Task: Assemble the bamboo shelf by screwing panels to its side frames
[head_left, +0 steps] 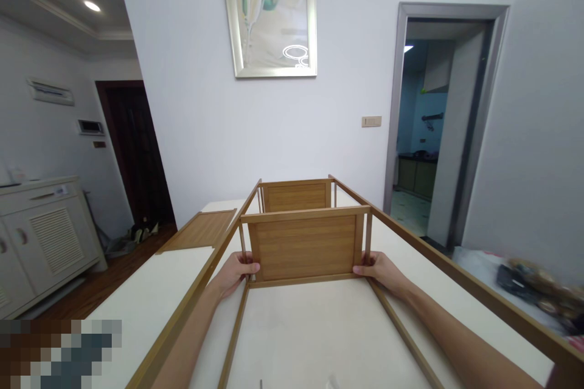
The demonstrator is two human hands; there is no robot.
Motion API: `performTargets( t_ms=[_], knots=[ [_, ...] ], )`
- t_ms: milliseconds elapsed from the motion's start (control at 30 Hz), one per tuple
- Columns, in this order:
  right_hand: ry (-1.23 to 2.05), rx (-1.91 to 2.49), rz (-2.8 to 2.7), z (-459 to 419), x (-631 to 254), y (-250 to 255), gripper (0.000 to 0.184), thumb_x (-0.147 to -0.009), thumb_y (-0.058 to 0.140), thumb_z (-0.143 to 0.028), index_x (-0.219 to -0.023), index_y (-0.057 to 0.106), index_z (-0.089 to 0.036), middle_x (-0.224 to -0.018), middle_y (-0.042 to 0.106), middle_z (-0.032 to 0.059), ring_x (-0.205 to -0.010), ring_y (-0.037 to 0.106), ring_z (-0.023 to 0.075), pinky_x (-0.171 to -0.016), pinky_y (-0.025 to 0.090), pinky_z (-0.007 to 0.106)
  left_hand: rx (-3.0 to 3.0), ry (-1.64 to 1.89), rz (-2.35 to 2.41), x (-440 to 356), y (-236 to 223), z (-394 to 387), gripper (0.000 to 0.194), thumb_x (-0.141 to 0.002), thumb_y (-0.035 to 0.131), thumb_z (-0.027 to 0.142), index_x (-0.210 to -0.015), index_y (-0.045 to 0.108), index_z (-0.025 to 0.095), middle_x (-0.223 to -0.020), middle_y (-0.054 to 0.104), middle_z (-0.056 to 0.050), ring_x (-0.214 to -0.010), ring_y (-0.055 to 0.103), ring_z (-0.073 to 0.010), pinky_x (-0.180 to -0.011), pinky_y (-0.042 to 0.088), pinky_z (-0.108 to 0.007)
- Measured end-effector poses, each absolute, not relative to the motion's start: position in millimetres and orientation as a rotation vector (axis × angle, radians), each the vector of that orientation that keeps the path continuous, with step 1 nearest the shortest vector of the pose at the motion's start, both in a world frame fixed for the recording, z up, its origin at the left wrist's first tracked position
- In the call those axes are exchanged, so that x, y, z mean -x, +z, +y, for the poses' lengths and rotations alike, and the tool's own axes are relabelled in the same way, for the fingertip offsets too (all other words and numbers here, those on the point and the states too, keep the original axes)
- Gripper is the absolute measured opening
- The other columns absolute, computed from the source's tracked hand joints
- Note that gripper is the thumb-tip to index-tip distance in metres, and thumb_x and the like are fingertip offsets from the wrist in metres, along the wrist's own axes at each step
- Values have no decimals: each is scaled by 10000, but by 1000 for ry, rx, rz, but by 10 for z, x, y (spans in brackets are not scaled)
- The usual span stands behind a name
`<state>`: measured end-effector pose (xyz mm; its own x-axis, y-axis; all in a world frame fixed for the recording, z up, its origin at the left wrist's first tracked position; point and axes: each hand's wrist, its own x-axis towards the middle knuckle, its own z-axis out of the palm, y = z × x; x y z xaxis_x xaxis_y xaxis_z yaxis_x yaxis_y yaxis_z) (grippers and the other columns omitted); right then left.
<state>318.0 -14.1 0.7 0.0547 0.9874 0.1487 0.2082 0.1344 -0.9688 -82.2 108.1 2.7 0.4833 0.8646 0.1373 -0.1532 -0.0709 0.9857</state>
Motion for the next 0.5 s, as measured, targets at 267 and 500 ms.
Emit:
performTargets(
  t_ms=[267,500],
  knots=[
    [985,1310,-1308,-146,-3162,-11,400,-550,846,-472,-777,705,-176,-823,746,55,-800,675,249,-796,526,384,-1376,986,744,799,43,980,436,-519,878,344,-848,713,111,-859,742,-96,-852,678,-246,-865,503,-412],
    [1011,1348,-1251,-35,-3253,-167,378,-538,860,-436,-772,701,-184,-781,733,29,-750,654,222,-762,513,359,-1495,1132,932,912,-79,863,683,-572,851,353,-1172,606,137,-1007,703,-70,-991,629,-243,-896,484,-393]
  ],
)
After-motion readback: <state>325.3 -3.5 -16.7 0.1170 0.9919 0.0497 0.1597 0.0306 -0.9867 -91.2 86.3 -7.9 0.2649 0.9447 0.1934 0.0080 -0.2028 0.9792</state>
